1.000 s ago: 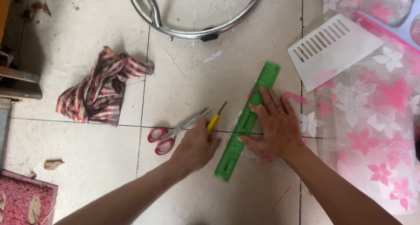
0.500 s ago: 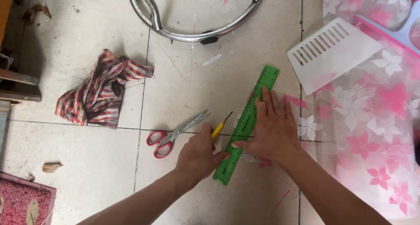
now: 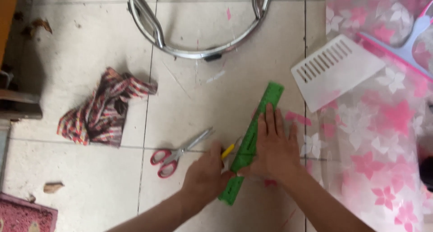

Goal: Measuring and cutting a decorative floral film using a ruler, utility knife, and scissors on the floor.

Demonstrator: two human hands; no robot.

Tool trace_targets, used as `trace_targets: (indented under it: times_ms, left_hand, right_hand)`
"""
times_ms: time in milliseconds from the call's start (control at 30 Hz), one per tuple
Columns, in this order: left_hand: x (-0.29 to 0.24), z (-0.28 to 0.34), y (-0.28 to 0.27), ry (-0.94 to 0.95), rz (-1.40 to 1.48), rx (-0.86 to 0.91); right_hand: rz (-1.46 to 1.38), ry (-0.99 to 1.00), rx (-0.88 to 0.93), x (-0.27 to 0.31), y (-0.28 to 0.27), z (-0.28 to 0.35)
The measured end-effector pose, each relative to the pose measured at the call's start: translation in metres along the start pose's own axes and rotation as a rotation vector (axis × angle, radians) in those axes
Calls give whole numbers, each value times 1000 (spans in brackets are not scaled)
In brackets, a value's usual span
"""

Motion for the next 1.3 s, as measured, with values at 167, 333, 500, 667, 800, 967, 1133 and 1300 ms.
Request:
trace_targets:
  times_ms: [167, 333, 500, 667, 800, 967, 1133, 1300]
  left_hand:
    - [-16, 9, -10, -73, 164, 109]
    - [-31, -22, -6, -11, 251, 102]
    - [-55, -43, -2, 133, -349, -67]
    - [-60, -17, -42, -165, 174, -13]
    - [-70, -14, -45, -98, -27, 48]
    - [-88, -29, -24, -2, -290, 122]
    - [-112, -43, -13, 151, -475, 10]
    - [-118, -50, -12, 174, -503, -46]
  right_hand:
    - [41, 19, 66, 1, -12, 7]
    - [31, 8, 205, 2, -37, 22]
    - [9, -1, 317, 0, -45, 31]
    - [172, -105, 166, 0, -30, 14]
    - [285, -196, 50, 5, -25, 4]
    - [201, -217, -21, 4, -22, 2]
    - [152, -221, -79, 5, -21, 1]
    - [117, -216, -84, 4, -20, 0]
Point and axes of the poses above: each hand's wrist, its own z-axis away from the middle knuckle, its own y-axis out of the palm, x = y × z, the point moved 10 cm from there along -z, towards the middle knuckle, and after that the axes turned 6 degrees about z, right-handed, at the moved point
